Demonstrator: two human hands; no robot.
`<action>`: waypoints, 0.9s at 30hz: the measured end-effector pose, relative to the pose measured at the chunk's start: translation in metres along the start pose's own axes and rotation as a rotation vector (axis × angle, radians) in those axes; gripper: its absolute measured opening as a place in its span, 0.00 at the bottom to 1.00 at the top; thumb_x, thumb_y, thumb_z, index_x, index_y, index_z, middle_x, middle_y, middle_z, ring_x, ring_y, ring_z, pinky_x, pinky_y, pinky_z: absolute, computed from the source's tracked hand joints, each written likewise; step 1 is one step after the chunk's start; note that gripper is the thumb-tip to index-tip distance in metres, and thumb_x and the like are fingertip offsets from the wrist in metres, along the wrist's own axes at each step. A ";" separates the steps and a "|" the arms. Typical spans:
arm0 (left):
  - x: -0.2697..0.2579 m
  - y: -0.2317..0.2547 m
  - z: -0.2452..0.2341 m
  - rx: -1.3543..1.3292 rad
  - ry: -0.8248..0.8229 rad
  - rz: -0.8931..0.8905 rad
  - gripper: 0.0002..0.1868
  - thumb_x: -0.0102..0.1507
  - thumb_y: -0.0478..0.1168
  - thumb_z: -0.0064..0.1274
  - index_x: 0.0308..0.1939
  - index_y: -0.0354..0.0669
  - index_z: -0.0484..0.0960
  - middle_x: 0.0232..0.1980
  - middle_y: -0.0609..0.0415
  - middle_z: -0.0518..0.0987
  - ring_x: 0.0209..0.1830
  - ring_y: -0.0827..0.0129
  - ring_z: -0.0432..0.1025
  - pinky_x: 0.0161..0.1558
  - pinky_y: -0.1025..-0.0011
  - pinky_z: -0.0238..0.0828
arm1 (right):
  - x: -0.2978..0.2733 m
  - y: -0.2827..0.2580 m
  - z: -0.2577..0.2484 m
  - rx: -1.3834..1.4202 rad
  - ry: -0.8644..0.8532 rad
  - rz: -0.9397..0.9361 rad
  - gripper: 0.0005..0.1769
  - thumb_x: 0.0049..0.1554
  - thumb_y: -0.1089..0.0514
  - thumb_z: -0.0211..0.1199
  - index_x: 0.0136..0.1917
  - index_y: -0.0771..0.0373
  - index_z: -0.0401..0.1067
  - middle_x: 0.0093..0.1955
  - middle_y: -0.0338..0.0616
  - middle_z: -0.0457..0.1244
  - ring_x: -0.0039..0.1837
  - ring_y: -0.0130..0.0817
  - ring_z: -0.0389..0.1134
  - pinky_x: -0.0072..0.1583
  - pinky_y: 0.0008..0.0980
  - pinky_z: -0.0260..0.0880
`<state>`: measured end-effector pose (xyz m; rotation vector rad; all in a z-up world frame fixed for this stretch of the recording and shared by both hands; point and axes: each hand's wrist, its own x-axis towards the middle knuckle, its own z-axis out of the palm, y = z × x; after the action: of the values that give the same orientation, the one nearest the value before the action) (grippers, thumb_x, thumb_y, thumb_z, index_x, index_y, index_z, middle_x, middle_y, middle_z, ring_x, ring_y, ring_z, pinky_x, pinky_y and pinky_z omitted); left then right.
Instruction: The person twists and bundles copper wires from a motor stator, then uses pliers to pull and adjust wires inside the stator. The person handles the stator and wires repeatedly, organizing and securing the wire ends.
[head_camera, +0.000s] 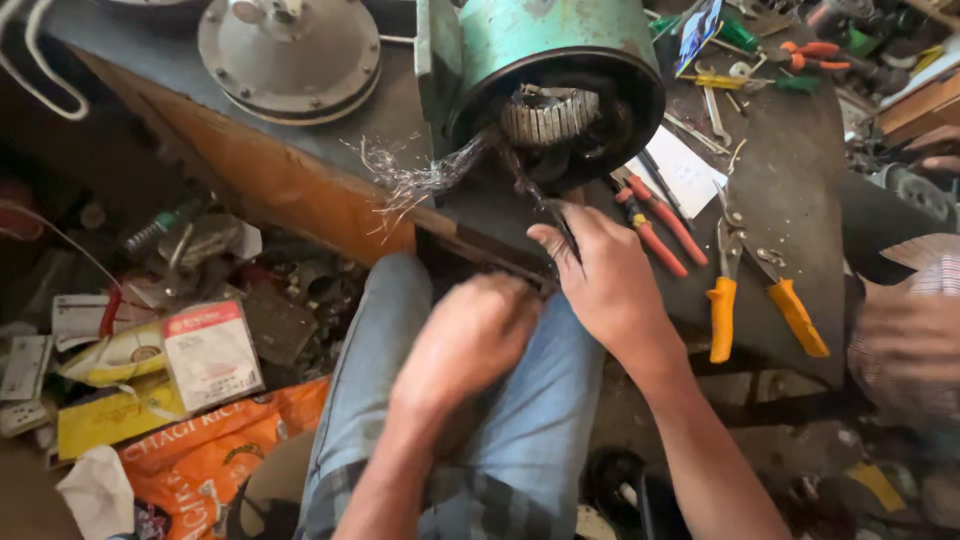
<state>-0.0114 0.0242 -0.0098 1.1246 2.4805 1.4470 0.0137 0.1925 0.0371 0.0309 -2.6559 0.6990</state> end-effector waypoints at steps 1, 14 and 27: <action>0.006 -0.001 -0.003 -0.024 0.054 -0.043 0.10 0.66 0.40 0.51 0.41 0.35 0.81 0.43 0.39 0.81 0.46 0.42 0.75 0.50 0.52 0.71 | -0.003 0.003 -0.001 0.032 -0.008 0.000 0.16 0.63 0.51 0.63 0.51 0.69 0.72 0.44 0.60 0.68 0.47 0.60 0.70 0.45 0.47 0.68; 0.073 -0.014 0.013 -1.501 0.018 -0.472 0.19 0.73 0.47 0.43 0.59 0.35 0.69 0.49 0.47 0.81 0.46 0.68 0.78 0.49 0.70 0.78 | -0.032 0.044 0.040 1.868 -0.312 0.799 0.28 0.75 0.39 0.48 0.46 0.64 0.70 0.27 0.38 0.60 0.23 0.24 0.54 0.28 0.24 0.51; 0.077 -0.021 0.015 -1.619 -0.081 -0.518 0.15 0.72 0.52 0.41 0.51 0.45 0.67 0.27 0.61 0.62 0.25 0.73 0.62 0.24 0.72 0.61 | -0.034 0.033 0.011 1.224 -0.330 0.612 0.23 0.71 0.48 0.51 0.57 0.72 0.71 0.40 0.46 0.61 0.44 0.35 0.65 0.49 0.36 0.68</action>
<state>-0.0737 0.0759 -0.0112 0.1316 0.6960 2.1713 0.0373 0.2134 0.0003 -0.3624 -2.0252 2.5588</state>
